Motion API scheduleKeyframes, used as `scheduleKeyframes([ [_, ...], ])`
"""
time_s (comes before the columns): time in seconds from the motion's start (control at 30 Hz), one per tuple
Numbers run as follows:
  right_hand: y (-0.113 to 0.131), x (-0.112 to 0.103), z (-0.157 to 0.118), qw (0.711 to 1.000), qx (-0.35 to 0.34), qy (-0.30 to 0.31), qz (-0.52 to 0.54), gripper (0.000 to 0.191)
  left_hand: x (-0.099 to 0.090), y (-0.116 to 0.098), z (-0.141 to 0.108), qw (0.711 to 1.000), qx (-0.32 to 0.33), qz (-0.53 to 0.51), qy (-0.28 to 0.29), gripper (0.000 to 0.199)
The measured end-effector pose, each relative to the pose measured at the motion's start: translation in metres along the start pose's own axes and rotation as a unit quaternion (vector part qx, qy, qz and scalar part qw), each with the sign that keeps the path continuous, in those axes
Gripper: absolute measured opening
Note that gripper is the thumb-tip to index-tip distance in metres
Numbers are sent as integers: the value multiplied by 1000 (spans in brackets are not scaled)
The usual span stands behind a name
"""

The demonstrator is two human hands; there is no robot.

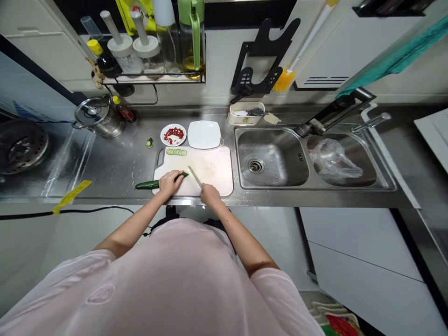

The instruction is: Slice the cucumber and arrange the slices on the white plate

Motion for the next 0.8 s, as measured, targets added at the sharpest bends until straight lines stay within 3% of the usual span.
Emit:
scheduleKeyframes([
  [0.33,-12,-7,-3,999,31,-1,20,25,-7,9,10,999,-38,-23,30,33],
  [0.6,-10,-15,-7,999,32,-18,-29,27,-9,10,10,999,-23,-13,33,39],
  [0.8,-7,-20,-9,994,31,-62,-81,30,-14,22,12,999,-47,-13,21,38],
])
Point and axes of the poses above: each hand's wrist, its own z-axis towards the middle knuckle, its own x-axis out of the palm, y = z × x, the point moved 5 cm from there along z, towards the middle knuckle, and after that the axes turned 9 degrees about x, right-handed, at the moved point
